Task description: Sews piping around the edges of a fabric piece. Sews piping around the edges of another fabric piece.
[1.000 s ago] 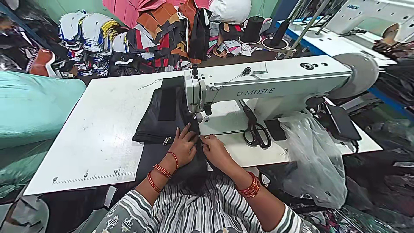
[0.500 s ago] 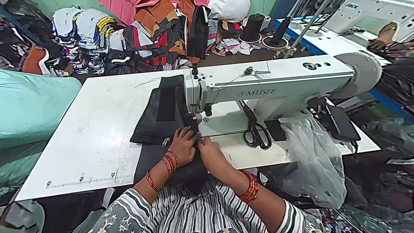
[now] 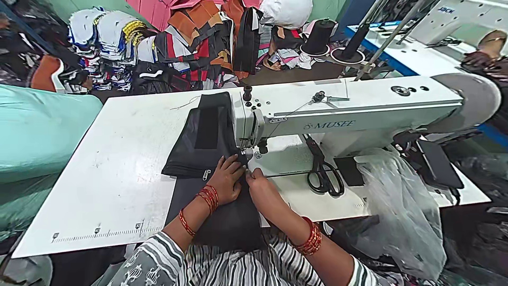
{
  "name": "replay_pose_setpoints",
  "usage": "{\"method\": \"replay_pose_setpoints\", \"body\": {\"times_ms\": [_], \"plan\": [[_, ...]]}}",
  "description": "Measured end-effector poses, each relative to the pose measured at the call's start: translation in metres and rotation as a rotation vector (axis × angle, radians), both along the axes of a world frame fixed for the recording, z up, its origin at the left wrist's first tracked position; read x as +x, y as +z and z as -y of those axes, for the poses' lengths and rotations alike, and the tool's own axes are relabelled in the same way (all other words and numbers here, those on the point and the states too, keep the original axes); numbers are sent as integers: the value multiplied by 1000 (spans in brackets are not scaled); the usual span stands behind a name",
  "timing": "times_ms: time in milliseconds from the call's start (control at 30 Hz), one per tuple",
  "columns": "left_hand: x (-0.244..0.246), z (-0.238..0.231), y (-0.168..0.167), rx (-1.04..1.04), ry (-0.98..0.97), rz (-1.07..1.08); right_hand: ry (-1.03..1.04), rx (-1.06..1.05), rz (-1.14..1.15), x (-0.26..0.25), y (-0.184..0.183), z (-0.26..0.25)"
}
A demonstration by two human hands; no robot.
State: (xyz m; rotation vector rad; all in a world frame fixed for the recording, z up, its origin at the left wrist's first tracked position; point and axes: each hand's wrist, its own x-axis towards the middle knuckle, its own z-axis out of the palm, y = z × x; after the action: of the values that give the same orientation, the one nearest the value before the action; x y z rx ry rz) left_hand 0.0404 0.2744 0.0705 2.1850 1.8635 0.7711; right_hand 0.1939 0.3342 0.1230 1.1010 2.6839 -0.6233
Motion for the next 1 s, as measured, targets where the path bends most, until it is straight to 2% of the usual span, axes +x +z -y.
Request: {"method": "replay_pose_setpoints", "body": {"times_ms": [433,567,700,733,867,1000], "plan": [[-22,-32,17,-232,-11,7,-40,-56,-39,-21,2,-26],[-20,-28,14,-173,0,27,-83,-106,-180,-11,-3,-32],[11,-6,6,58,184,82,-159,-164,-329,7,-9,-35],[26,4,10,32,238,71,-167,-155,-358,11,-10,-32],[73,26,35,-470,356,32,-170,-168,-399,19,-12,-29],[82,22,25,-293,472,-15,-167,-205,-377,21,-10,-29]]}}
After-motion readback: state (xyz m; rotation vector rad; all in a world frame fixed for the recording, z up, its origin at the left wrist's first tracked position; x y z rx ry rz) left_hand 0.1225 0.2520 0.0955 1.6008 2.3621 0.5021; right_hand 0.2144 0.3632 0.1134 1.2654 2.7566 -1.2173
